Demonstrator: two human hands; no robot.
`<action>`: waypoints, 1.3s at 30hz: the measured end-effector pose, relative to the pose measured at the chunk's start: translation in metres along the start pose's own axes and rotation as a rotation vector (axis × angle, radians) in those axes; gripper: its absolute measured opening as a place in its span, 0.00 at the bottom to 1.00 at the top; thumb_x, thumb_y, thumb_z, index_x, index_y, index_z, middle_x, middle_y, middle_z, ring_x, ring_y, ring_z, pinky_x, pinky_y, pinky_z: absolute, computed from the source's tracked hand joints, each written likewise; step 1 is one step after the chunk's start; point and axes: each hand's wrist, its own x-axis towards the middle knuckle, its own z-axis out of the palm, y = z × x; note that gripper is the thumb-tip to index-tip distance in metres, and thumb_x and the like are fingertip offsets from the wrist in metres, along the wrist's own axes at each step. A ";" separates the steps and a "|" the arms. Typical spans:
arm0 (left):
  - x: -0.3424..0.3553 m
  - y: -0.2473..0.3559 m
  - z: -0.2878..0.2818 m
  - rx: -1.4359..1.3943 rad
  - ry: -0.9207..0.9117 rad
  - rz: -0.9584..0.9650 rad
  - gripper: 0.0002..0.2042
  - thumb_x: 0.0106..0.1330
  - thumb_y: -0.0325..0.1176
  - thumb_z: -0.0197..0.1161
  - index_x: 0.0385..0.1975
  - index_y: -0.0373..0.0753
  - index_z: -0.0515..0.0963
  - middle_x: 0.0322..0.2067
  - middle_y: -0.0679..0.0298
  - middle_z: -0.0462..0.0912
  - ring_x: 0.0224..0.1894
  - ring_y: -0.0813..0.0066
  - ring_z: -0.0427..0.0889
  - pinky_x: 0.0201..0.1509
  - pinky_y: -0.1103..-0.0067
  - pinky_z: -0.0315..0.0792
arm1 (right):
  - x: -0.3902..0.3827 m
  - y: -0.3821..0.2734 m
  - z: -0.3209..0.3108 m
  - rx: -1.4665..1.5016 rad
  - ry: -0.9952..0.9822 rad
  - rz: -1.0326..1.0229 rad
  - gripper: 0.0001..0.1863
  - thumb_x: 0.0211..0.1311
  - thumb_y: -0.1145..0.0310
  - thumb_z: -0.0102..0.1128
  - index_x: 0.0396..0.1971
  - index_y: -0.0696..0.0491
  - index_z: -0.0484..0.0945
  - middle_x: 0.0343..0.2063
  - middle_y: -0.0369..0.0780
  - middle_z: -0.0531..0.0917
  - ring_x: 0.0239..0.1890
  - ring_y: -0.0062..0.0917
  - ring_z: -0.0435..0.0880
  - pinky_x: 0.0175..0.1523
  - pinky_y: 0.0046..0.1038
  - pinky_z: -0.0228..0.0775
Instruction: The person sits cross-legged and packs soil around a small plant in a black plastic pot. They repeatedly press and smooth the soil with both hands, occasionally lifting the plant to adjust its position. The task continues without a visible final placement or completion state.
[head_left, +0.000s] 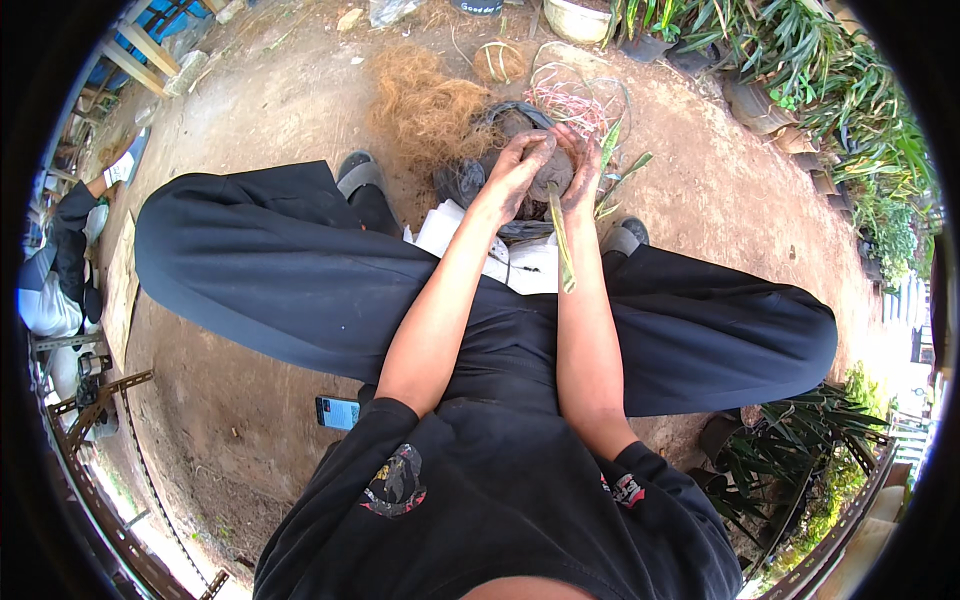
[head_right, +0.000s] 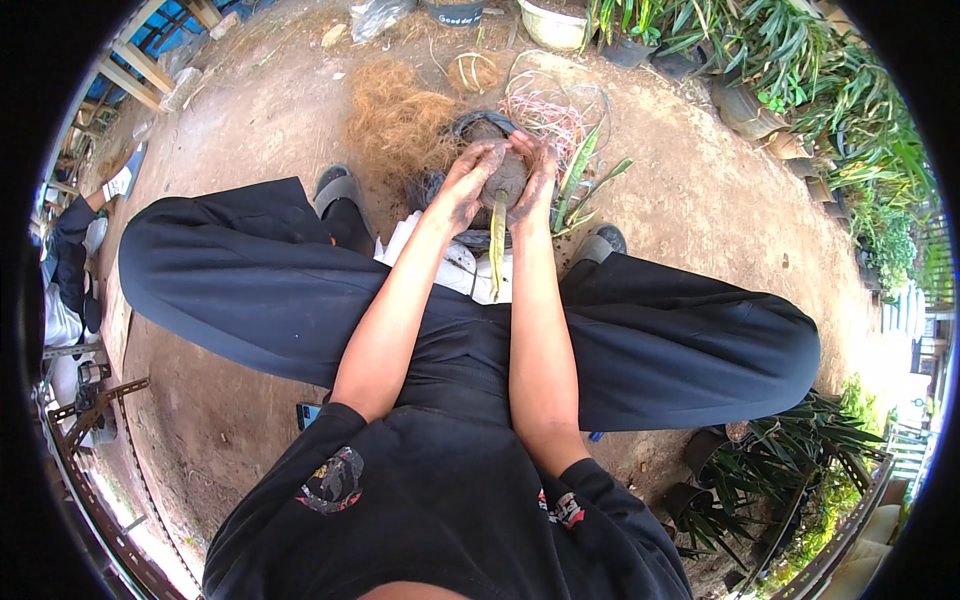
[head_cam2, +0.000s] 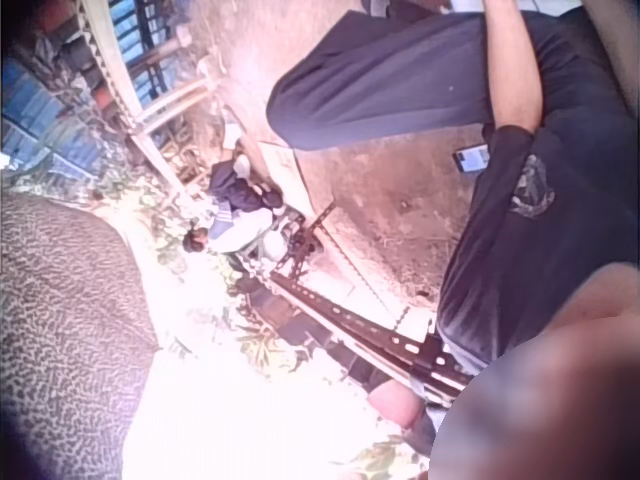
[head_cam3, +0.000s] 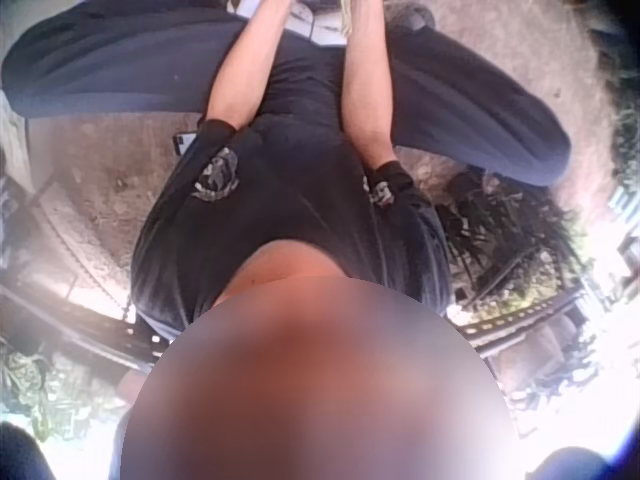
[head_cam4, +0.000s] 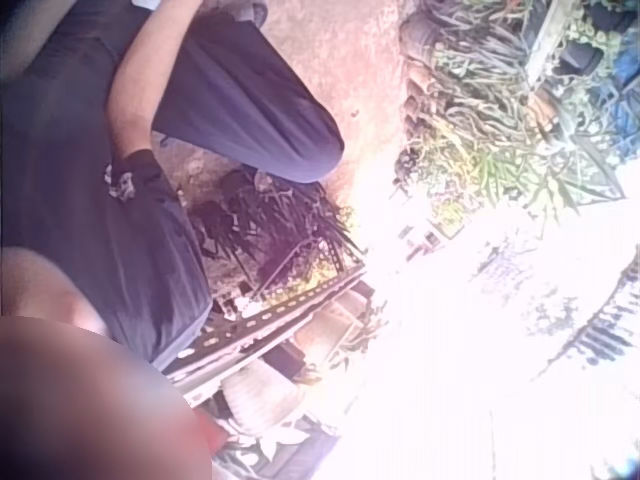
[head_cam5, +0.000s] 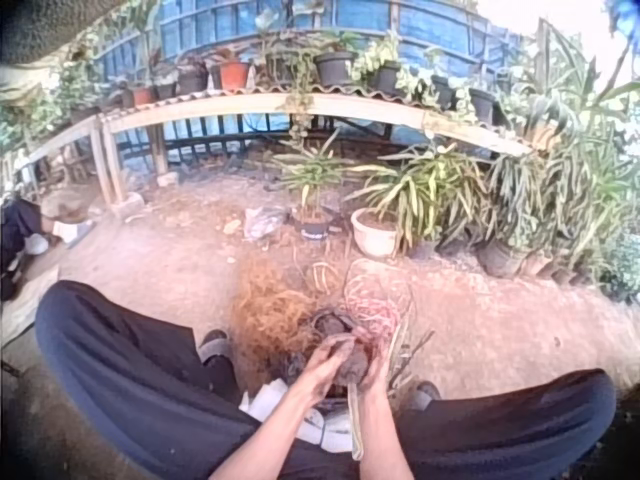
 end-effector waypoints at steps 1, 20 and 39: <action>0.000 0.001 0.001 0.030 -0.018 0.003 0.13 0.66 0.38 0.59 0.45 0.37 0.74 0.46 0.65 0.74 0.51 0.77 0.70 0.56 0.79 0.63 | 0.000 -0.001 -0.001 -0.025 0.006 -0.008 0.30 0.65 0.43 0.42 0.46 0.56 0.76 0.42 0.41 0.79 0.46 0.28 0.75 0.55 0.32 0.65; -0.005 0.008 -0.002 0.108 -0.116 0.033 0.22 0.60 0.38 0.67 0.52 0.44 0.69 0.52 0.64 0.68 0.57 0.74 0.64 0.60 0.74 0.61 | 0.007 0.006 -0.013 -0.008 -0.035 -0.006 0.31 0.66 0.44 0.40 0.48 0.58 0.74 0.44 0.44 0.80 0.47 0.30 0.77 0.55 0.32 0.67; -0.002 0.005 -0.004 0.169 -0.109 0.043 0.26 0.57 0.34 0.68 0.55 0.42 0.66 0.50 0.65 0.69 0.55 0.75 0.67 0.61 0.75 0.60 | 0.004 0.005 -0.010 -0.043 -0.017 -0.018 0.30 0.65 0.45 0.41 0.47 0.58 0.75 0.45 0.45 0.79 0.48 0.31 0.76 0.57 0.33 0.65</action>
